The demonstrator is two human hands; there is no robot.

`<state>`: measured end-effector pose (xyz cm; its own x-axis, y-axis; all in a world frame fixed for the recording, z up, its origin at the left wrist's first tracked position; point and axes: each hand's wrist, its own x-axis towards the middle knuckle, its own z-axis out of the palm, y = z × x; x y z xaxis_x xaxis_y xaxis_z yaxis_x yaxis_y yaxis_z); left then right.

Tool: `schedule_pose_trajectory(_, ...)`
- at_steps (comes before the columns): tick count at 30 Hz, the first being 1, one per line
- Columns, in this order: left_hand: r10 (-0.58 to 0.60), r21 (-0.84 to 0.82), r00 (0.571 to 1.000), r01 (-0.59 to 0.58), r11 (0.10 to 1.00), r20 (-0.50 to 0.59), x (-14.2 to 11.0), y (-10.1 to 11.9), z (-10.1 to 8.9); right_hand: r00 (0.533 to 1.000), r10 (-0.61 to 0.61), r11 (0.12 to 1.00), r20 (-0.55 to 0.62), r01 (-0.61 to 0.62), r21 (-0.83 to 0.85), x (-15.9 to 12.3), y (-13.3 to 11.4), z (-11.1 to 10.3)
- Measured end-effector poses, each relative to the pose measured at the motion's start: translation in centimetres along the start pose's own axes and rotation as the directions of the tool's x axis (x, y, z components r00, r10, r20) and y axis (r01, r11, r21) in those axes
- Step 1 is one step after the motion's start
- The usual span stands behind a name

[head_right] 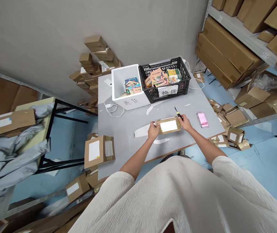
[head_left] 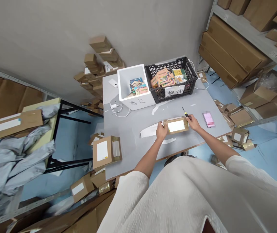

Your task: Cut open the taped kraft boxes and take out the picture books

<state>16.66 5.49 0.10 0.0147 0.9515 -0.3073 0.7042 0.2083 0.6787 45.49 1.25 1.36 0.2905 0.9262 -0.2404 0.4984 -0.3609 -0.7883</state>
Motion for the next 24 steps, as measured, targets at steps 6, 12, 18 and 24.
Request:
schedule_pose_trajectory(6,0.136,-0.003,0.991,-0.136,0.991,-0.013,-0.6,-0.1,0.0,1.0,-0.018,1.0,0.022,0.018,-0.016,0.7,-0.5,-0.3)
schedule_pose_trajectory(12,0.39,0.066,0.92,-0.392,0.917,0.051,-1.0,-1.3,0.2,0.976,-0.218,0.968,-0.005,0.215,-0.132,1.4,-2.7,-1.7)
schedule_pose_trajectory(18,0.412,0.064,0.909,-0.416,0.907,0.064,-1.3,-1.4,1.2,0.91,-0.294,0.882,0.294,0.376,-0.284,1.8,-6.2,-2.2)
schedule_pose_trajectory(24,0.468,0.079,0.878,-0.476,0.876,0.104,-1.8,-1.4,1.6,0.838,-0.286,0.783,0.465,0.484,-0.391,3.1,-8.2,-1.3)
